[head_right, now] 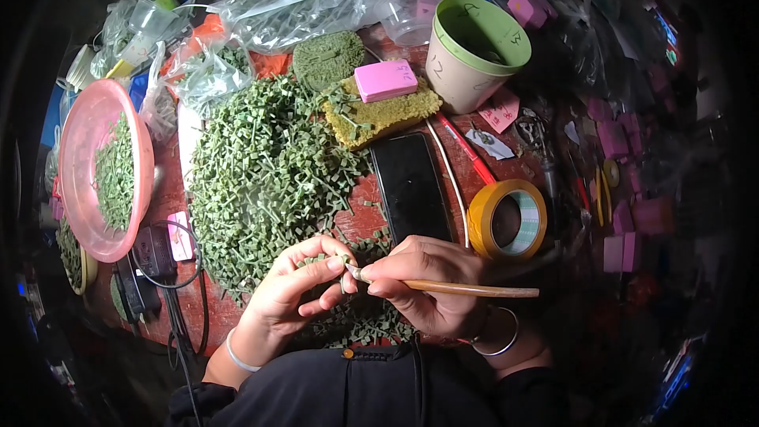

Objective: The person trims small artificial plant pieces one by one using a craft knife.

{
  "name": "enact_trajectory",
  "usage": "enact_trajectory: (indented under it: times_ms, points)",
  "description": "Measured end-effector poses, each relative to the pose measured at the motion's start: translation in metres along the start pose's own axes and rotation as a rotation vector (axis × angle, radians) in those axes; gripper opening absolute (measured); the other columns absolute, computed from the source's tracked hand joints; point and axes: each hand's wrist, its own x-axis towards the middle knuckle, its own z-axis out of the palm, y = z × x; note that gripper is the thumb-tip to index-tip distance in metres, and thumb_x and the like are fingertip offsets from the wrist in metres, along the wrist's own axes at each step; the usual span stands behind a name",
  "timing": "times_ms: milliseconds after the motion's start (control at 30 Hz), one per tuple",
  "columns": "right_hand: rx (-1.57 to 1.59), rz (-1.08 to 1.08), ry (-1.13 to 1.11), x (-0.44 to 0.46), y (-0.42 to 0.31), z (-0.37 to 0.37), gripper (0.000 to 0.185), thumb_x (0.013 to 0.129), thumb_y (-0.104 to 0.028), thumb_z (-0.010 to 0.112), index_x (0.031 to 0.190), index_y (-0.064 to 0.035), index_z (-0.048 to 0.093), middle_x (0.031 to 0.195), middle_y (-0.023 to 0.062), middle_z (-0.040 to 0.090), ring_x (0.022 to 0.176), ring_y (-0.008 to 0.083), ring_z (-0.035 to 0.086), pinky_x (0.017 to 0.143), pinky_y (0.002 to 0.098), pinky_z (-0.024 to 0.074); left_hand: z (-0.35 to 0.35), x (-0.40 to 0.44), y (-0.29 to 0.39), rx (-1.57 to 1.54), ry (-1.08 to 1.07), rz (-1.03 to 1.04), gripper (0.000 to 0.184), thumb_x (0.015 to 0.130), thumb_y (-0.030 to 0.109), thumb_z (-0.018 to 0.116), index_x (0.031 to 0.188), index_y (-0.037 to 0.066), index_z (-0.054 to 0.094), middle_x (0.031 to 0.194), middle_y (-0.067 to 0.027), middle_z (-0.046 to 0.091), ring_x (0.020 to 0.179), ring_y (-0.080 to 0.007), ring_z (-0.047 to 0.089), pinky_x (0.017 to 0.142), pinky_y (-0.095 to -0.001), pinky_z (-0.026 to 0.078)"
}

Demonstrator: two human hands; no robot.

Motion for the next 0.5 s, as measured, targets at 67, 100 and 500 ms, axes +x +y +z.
enact_trajectory:
  times_ms: [67, 100, 500]
  points:
    - [-0.006, -0.006, -0.009, 0.0, 0.0, 0.0, 0.015, 0.088, -0.013, 0.066, 0.092, 0.0014, 0.063, 0.076, 0.0083, 0.066, 0.059, 0.0187, 0.062, 0.054, 0.029, 0.0501, -0.001, 0.0, 0.0, 0.007, -0.004, -0.004, 0.011, 0.095, 0.009, 0.052, 0.098, -0.001, 0.057, 0.083, -0.0116, 0.063, 0.054, -0.007, 0.051, 0.036, -0.0135, 0.028]
    - [-0.031, -0.022, -0.024, -0.001, 0.001, -0.001, 0.015, 0.088, -0.012, 0.066, 0.093, 0.0013, 0.062, 0.076, 0.0084, 0.066, 0.058, 0.0193, 0.062, 0.053, 0.0294, 0.0501, -0.001, 0.0, 0.0, 0.015, -0.008, -0.007, 0.011, 0.095, 0.009, 0.052, 0.098, -0.001, 0.057, 0.083, -0.0112, 0.063, 0.054, -0.0067, 0.051, 0.036, -0.0135, 0.028]
    - [-0.179, 0.128, 0.344, -0.025, -0.001, 0.023, 0.029, 0.094, -0.03, 0.057, 0.09, -0.0012, 0.061, 0.075, 0.0073, 0.064, 0.053, 0.015, 0.056, 0.048, 0.0257, 0.0464, -0.001, 0.001, 0.001, 0.15, -0.073, 0.084, 0.018, 0.095, 0.021, 0.058, 0.107, 0.008, 0.057, 0.089, -0.0052, 0.068, 0.061, -0.0038, 0.057, 0.042, -0.0157, 0.037]
